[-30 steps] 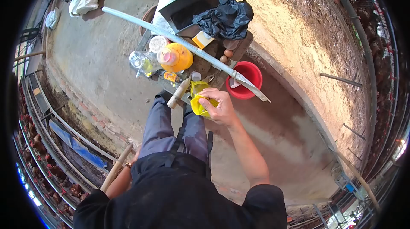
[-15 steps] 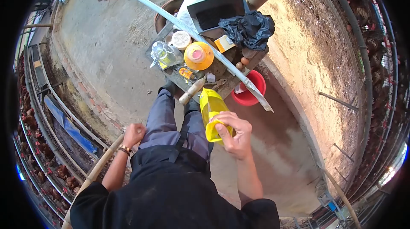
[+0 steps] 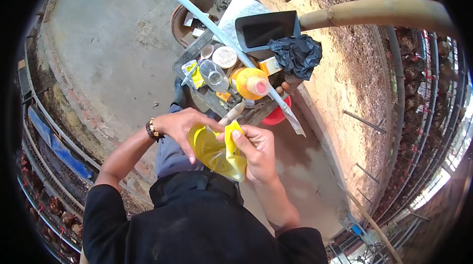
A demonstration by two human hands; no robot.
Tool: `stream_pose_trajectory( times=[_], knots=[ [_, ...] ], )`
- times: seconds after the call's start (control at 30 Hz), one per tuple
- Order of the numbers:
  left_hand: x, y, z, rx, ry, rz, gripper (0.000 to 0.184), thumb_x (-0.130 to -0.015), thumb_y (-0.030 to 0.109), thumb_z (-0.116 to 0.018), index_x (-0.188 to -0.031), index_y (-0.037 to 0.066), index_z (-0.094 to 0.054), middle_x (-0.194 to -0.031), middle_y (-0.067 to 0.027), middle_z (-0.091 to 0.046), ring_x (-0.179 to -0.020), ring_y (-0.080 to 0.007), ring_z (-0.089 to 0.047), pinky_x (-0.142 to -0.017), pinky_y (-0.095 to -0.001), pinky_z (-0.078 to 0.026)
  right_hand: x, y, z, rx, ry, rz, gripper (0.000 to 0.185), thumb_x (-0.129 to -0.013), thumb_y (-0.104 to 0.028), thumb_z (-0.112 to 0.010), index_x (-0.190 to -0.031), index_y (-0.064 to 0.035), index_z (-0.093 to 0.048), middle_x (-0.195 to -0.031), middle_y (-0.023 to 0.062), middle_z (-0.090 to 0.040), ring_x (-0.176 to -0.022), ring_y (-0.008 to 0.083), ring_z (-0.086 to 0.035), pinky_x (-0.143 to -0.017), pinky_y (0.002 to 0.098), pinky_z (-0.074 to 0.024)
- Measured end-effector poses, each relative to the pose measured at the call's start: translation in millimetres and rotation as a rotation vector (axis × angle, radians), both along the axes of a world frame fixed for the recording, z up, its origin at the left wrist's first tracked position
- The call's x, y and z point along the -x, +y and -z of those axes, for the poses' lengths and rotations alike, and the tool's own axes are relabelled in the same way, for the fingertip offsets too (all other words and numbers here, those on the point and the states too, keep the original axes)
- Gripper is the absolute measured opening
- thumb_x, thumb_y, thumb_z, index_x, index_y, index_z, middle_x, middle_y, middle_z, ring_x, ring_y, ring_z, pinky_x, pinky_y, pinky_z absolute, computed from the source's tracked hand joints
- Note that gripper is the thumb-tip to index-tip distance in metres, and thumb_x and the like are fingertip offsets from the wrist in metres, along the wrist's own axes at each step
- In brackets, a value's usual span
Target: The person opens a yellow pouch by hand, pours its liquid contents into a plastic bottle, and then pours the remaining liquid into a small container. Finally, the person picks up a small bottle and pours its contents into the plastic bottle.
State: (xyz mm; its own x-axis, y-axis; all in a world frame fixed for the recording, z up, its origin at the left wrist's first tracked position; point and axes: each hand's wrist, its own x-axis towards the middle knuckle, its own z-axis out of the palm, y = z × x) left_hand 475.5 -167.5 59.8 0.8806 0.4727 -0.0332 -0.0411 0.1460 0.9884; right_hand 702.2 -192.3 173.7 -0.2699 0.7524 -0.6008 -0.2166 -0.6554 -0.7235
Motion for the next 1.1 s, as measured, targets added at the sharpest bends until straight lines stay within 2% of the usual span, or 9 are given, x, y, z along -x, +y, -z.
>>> stream_pose_trajectory(
  times=[0.03, 0.07, 0.2, 0.37, 0.5, 0.63, 0.77, 0.9, 1.1],
  knots=[
    [6.2, 0.5, 7.2, 0.113, -0.007, 0.061, 0.094, -0.055, 0.044, -0.092, -0.13, 0.0, -0.056, -0.118, -0.0137, -0.067, -0.106, -0.022, -0.066, -0.092, -0.0348, -0.05, 7.4, 6.7, 7.2, 0.026, 0.003, 0.018, 0.022, -0.096, -0.012, -0.058, -0.096, 0.0071, -0.07, -0.087, 0.0094, -0.07, -0.075, 0.0075, -0.061, -0.07, 0.0219, -0.0482],
    [12.2, -0.3, 13.6, 0.228, -0.014, 0.124, 0.091, -0.057, 0.042, -0.092, -0.129, -0.001, -0.056, -0.117, -0.0133, -0.068, -0.104, -0.0204, -0.066, -0.092, -0.0341, -0.05, 12.1, 12.7, 13.0, 0.1, -0.001, 0.016, 0.022, -0.094, -0.013, -0.058, -0.094, 0.0079, -0.065, -0.091, 0.0168, -0.068, -0.086, 0.0209, -0.067, -0.082, 0.033, -0.0527],
    [8.1, -22.2, 67.1, 0.572, -0.344, 0.19, 0.079, -0.067, 0.028, -0.089, -0.131, -0.001, -0.053, -0.12, -0.0085, -0.065, -0.107, -0.0137, -0.06, -0.095, -0.032, -0.047, 35.0, 35.2, 28.6, 0.209, 0.019, 0.026, 0.022, -0.095, -0.013, -0.057, -0.094, 0.0075, -0.065, -0.091, 0.0161, -0.068, -0.083, 0.0202, -0.067, -0.081, 0.0326, -0.0533],
    [-6.8, -31.1, 67.6, 0.913, -0.648, 0.1, 0.071, -0.072, 0.023, -0.086, -0.13, 0.0, -0.052, -0.118, -0.0065, -0.064, -0.11, -0.0133, -0.057, -0.096, -0.0319, -0.046, 53.5, 66.6, 29.8, 0.248, -0.335, -0.116, 0.023, -0.094, -0.014, -0.057, -0.092, 0.0071, -0.066, -0.088, 0.0157, -0.069, -0.08, 0.0194, -0.068, -0.077, 0.0306, -0.0542],
    [-37.8, -66.7, 88.9, 0.995, -0.723, 0.16, 0.076, -0.074, 0.029, -0.084, -0.135, 0.001, -0.047, -0.121, -0.0066, -0.062, -0.109, -0.0142, -0.057, -0.098, -0.0308, -0.044, 51.6, 81.0, 26.2, 0.316, -0.475, -0.185, 0.024, -0.094, -0.015, -0.058, -0.091, 0.0072, -0.067, -0.085, 0.0135, -0.07, -0.074, 0.017, -0.068, -0.07, 0.029, -0.0542],
    [-54.5, -87.2, 80.0, 1.053, -0.668, -0.043, 0.085, -0.074, 0.037, -0.084, -0.139, 0.001, -0.042, -0.134, -0.0086, -0.052, -0.121, -0.0159, -0.048, -0.103, -0.0335, -0.04, 55.2, 102.8, 31.2, 0.398, -0.53, -0.301, 0.023, -0.093, -0.014, -0.058, -0.088, 0.0052, -0.07, -0.08, 0.0094, -0.071, -0.068, 0.0126, -0.066, -0.066, 0.0258, -0.0521],
    [-66.9, -84.2, 71.9, 1.187, -0.785, 0.025, 0.107, -0.074, 0.042, -0.082, -0.152, 0.009, -0.017, -0.145, -0.0076, -0.04, -0.136, -0.0181, -0.034, -0.113, -0.0384, -0.03, 58.3, 125.3, 40.1, 0.452, -0.675, -0.484, 0.023, -0.091, -0.013, -0.057, -0.085, 0.0049, -0.07, -0.078, 0.0121, -0.07, -0.069, 0.0165, -0.068, -0.067, 0.0273, -0.0544],
    [-67.9, -86.1, 54.4, 1.276, -0.87, -0.115, 0.093, -0.081, 0.045, -0.074, -0.149, 0.004, -0.025, -0.141, -0.0113, -0.044, -0.132, -0.0207, -0.042, -0.109, -0.0383, -0.036, 58.7, 133.3, 48.1, 0.546, -0.695, -0.456, 0.019, -0.088, -0.009, -0.057, -0.083, 0.0037, -0.07, -0.078, 0.0122, -0.071, -0.067, 0.0173, -0.069, -0.066, 0.029, -0.0548],
    [-76.3, -93.7, 57.5, 1.359, -0.939, -0.056, 0.098, -0.081, 0.047, -0.073, -0.151, 0.006, -0.017, -0.144, -0.0129, -0.04, -0.132, -0.0236, -0.042, -0.109, -0.041, -0.036, 68.2, 134.1, 48.7, 0.509, -0.691, -0.403, 0.018, -0.088, -0.007, -0.057, -0.082, 0.0027, -0.071, -0.076, 0.0117, -0.07, -0.066, 0.0172, -0.068, -0.064, 0.0282, -0.0539]
  ],
)
